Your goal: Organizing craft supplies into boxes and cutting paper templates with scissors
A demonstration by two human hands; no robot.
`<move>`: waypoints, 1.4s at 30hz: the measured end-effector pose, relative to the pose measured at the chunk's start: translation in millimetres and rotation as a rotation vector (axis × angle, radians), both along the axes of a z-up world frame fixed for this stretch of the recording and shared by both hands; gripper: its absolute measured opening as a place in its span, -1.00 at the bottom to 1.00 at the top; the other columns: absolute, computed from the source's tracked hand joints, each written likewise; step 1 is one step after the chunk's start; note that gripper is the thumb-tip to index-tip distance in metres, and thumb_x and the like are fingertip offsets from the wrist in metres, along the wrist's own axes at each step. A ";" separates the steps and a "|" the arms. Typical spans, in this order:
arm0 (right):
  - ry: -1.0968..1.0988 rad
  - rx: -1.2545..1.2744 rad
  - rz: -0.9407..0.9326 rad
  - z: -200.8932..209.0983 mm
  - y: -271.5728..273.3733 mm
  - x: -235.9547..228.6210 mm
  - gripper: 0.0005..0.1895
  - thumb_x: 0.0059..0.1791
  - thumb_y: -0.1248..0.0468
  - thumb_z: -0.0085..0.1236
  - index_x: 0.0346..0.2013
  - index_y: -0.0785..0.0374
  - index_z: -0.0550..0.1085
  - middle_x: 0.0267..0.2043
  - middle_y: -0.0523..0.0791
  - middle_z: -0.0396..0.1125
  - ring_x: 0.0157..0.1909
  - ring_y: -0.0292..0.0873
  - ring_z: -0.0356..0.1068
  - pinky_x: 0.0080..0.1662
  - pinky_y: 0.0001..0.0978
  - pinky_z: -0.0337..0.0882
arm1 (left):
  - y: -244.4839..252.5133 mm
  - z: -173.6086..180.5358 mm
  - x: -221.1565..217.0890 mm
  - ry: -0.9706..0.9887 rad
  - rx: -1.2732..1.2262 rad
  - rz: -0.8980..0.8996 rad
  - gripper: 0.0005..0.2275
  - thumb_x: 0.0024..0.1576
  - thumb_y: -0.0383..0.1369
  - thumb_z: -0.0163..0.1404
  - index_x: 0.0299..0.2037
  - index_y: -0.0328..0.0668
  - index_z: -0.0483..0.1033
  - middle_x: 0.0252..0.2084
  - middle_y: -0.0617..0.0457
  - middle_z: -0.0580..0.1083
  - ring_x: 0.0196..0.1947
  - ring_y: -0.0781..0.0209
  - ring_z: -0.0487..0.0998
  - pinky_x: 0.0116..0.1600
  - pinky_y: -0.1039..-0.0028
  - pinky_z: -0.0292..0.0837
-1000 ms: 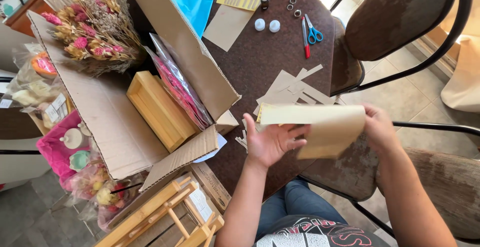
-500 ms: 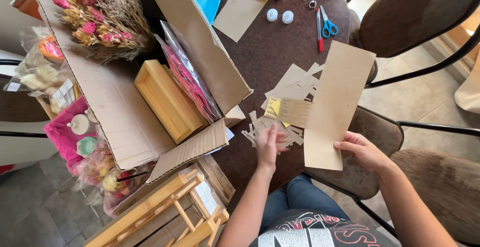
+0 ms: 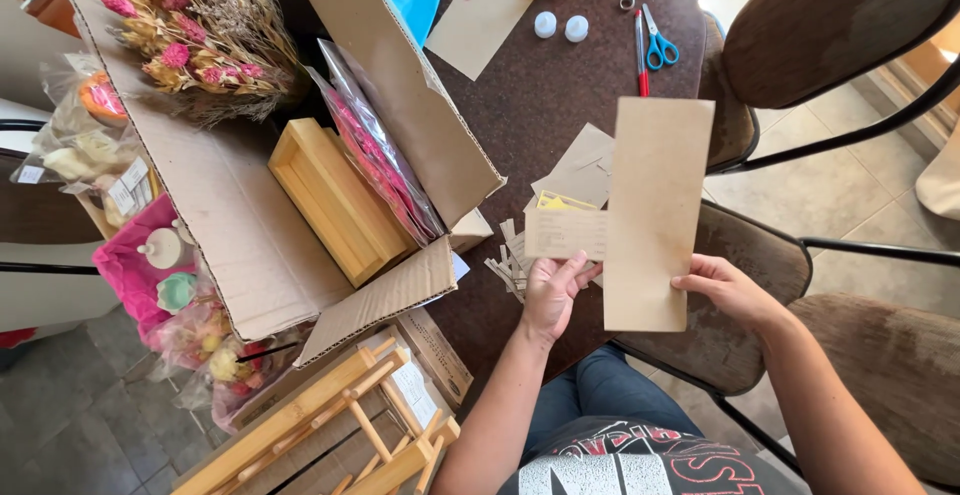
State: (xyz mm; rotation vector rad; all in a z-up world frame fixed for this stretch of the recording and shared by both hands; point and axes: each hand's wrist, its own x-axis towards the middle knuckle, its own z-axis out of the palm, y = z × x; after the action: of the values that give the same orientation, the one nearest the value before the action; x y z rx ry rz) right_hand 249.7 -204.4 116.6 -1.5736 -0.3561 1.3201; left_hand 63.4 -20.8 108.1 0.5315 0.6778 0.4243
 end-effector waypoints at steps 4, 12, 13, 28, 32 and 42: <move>-0.036 -0.038 0.039 -14.4 4.4 2.2 -0.91 -0.03 0.45 0.21 -0.31 0.34 0.66 -0.33 -0.12 0.51 -0.24 -0.23 0.42 0.00 -0.27 0.40 | 1.4 -19.8 0.6 0.199 0.043 0.063 -0.56 0.15 -0.53 0.19 0.26 -0.23 0.41 0.06 -0.05 0.55 -0.08 0.09 0.63 0.01 0.10 0.69; -1.087 -0.175 -0.239 -125.1 86.2 106.7 -0.88 0.04 0.09 0.31 -0.22 0.01 0.63 -0.30 -0.17 0.46 -0.17 -0.06 0.47 -0.05 -0.18 0.45 | -7.1 -113.0 -5.6 0.490 -0.278 0.421 -0.51 0.11 -0.47 0.25 0.16 -0.66 0.34 0.03 -0.35 0.47 -0.08 -0.30 0.63 0.05 0.08 0.68; -1.088 -0.173 -0.236 -139.5 106.1 134.7 -0.88 0.04 0.09 0.31 -0.22 0.01 0.63 -0.30 -0.17 0.46 -0.17 -0.06 0.47 -0.05 -0.18 0.45 | -7.4 -116.3 -4.5 0.489 -0.279 0.424 -0.51 0.11 -0.47 0.25 0.16 -0.66 0.34 0.03 -0.35 0.47 -0.08 -0.30 0.63 0.05 0.08 0.68; -1.433 -0.499 -0.261 -132.8 174.8 212.7 -0.78 -0.17 0.05 0.35 -0.39 0.10 0.68 -0.21 -0.07 0.35 -0.38 -0.01 0.45 -0.15 -0.30 0.47 | -0.9 -105.4 2.2 0.549 -0.332 0.432 -0.63 0.02 -0.57 0.24 0.08 -0.33 0.55 -0.05 -0.15 0.61 -0.22 0.05 0.66 -0.11 0.33 0.70; -0.481 -0.164 -0.091 -24.3 109.6 60.1 -0.72 -0.04 0.13 -0.12 -0.49 0.10 0.54 -0.66 -0.18 0.38 -0.62 -0.31 0.34 -0.43 -0.51 0.29 | -4.4 -105.2 -4.4 0.553 -0.257 0.295 -0.56 0.09 -0.39 0.27 0.10 -0.51 0.43 -0.11 -0.31 0.56 -0.24 -0.11 0.67 -0.10 0.22 0.70; 0.637 -0.216 0.105 -97.9 12.8 -59.7 -0.50 0.05 -0.05 0.07 -0.43 0.40 0.44 -0.56 0.15 0.36 -0.71 -0.17 0.23 -0.77 -0.70 -0.02 | -4.1 -117.1 1.3 0.470 -0.120 0.137 -0.43 0.20 -0.28 0.21 0.27 -0.52 0.23 0.06 -0.38 0.46 -0.08 -0.30 0.64 -0.03 0.04 0.67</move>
State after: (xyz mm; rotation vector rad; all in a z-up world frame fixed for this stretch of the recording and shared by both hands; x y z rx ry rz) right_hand 190.0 -191.6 18.7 -1.2252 0.1068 1.9033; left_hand 64.8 -24.9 -9.0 0.4755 1.1900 0.3860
